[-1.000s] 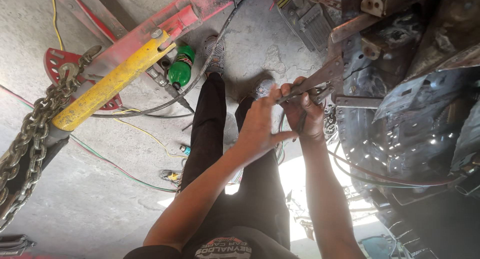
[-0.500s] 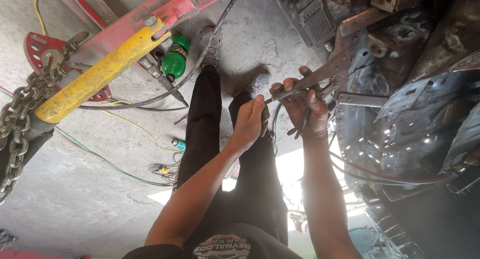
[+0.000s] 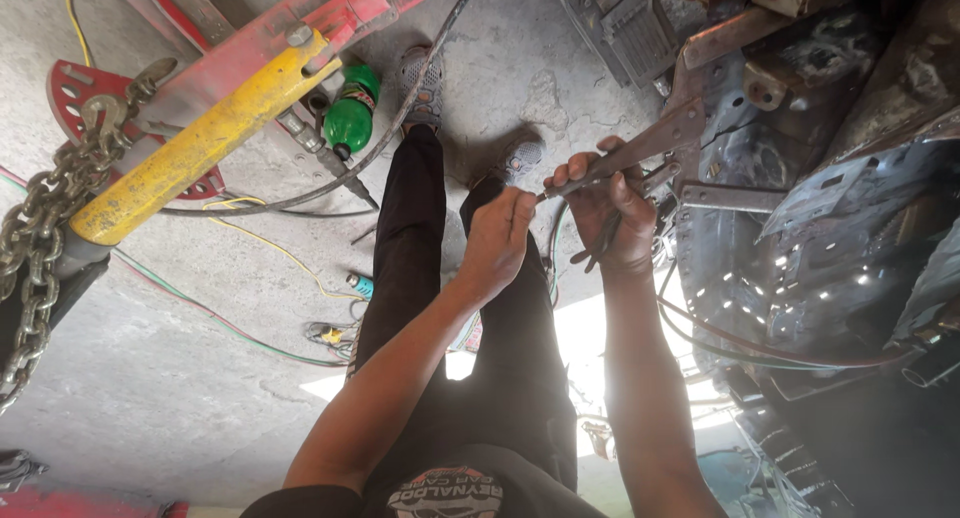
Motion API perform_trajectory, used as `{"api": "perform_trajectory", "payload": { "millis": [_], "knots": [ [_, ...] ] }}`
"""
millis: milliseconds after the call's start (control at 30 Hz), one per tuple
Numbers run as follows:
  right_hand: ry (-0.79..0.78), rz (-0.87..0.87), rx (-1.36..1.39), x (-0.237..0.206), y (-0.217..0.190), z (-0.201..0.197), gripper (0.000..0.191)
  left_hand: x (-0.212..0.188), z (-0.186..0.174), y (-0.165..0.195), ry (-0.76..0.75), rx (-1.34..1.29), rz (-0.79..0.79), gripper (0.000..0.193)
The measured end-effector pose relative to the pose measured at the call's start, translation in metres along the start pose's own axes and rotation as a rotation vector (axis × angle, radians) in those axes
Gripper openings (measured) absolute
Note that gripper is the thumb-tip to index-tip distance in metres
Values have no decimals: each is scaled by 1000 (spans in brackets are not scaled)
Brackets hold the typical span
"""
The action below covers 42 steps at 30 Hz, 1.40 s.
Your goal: The person removes a metal bracket from the underside of a vehicle using a wrench and pliers. They then use a blowtorch and hammer to heat and strike a bolt area to loosen it.
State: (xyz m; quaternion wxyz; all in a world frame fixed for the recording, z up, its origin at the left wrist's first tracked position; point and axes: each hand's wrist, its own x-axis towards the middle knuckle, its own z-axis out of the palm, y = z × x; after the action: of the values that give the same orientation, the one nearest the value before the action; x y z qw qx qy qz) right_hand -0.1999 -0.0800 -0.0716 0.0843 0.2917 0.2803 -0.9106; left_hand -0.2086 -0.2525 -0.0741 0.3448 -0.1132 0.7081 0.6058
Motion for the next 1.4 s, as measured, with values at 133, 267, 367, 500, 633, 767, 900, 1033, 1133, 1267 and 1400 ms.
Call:
{"api": "perform_trajectory", "payload": {
  "millis": [133, 267, 367, 500, 633, 767, 900, 1033, 1133, 1267, 1400],
  "knots": [
    [-16, 23, 28, 1, -1, -1, 36, 6, 4, -5, -45, -100, -167, 47],
    [-52, -13, 76, -4, 6, -11, 38, 5, 0, 8, -39, 349, -23, 50],
    [-10, -54, 58, -4, 9, -15, 47, -6, 1, 33, -56, 636, 402, 111],
    [75, -28, 46, 3, 3, -6, 55, -3, 12, 65, -253, 778, 349, 137],
    [-25, -15, 139, 6, -4, 5, 43, 2, 15, 77, -215, 818, 373, 135],
    [-44, -46, 125, 2, -2, 4, 39, 0, 17, 73, -223, 843, 373, 134],
    [9, -59, 107, 7, 5, -8, 33, 1, 21, 65, -205, 837, 406, 133],
    [27, -53, 118, 10, 8, -11, 28, 6, 19, 64, -246, 863, 359, 130],
    [46, -51, 108, 11, 9, -10, 24, 6, 21, 66, -269, 894, 318, 132],
    [39, -61, 166, 11, 11, -11, 23, 2, 28, 65, -163, 888, 370, 134],
    [82, -26, 177, 4, 8, -17, 26, 1, 36, 57, -150, 863, 389, 137]
  ]
}}
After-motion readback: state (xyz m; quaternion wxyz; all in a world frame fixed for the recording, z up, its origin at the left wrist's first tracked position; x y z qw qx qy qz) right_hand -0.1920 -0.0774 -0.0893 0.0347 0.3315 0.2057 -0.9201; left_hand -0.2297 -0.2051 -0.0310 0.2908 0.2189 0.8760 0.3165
